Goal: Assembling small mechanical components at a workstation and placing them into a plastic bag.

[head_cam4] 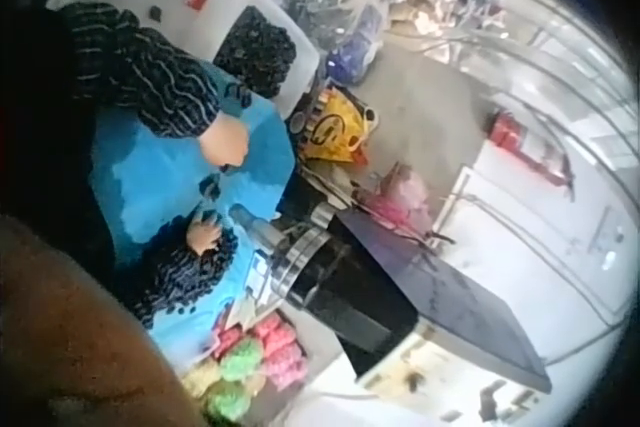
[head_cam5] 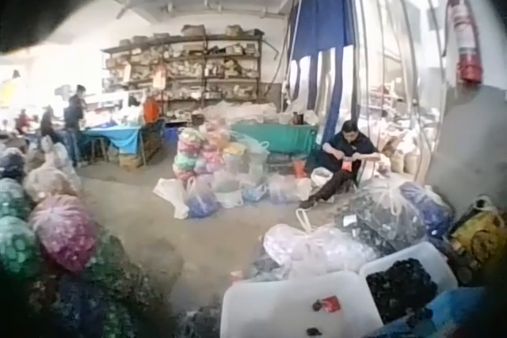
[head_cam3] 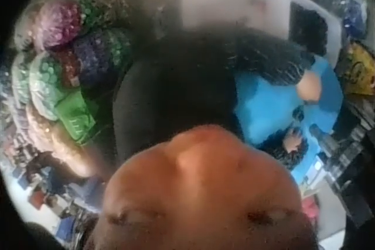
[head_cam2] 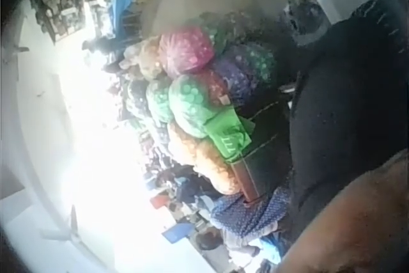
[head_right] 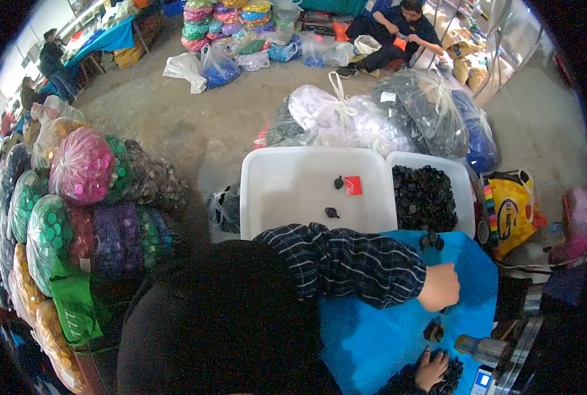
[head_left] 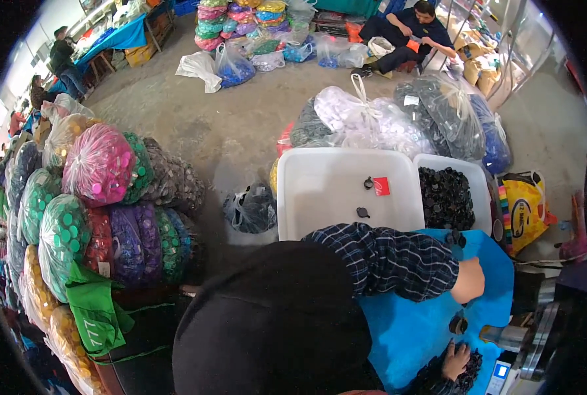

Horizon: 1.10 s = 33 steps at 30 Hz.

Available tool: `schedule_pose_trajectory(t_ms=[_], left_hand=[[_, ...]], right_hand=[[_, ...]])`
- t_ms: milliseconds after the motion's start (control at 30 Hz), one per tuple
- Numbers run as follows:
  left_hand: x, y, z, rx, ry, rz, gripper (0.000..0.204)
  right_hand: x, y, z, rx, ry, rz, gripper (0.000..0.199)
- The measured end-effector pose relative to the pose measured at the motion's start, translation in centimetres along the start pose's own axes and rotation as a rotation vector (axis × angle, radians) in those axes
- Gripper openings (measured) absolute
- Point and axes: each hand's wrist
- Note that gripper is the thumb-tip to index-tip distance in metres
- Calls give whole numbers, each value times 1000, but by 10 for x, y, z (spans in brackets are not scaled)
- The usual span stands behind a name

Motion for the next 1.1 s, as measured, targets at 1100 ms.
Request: schedule_pose_trajectory(t_ms=[1100], left_hand=[[0,-6,47,-445,178,-64,19]], right_hand=[[-41,-33,-22,-125,453,-174,36]])
Point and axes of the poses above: each hand's wrist, its own x-axis towards the middle knuckle, its own z-axis out of the palm, y = z × x, and after that the axes turned 15 degrees about -z, right-handed
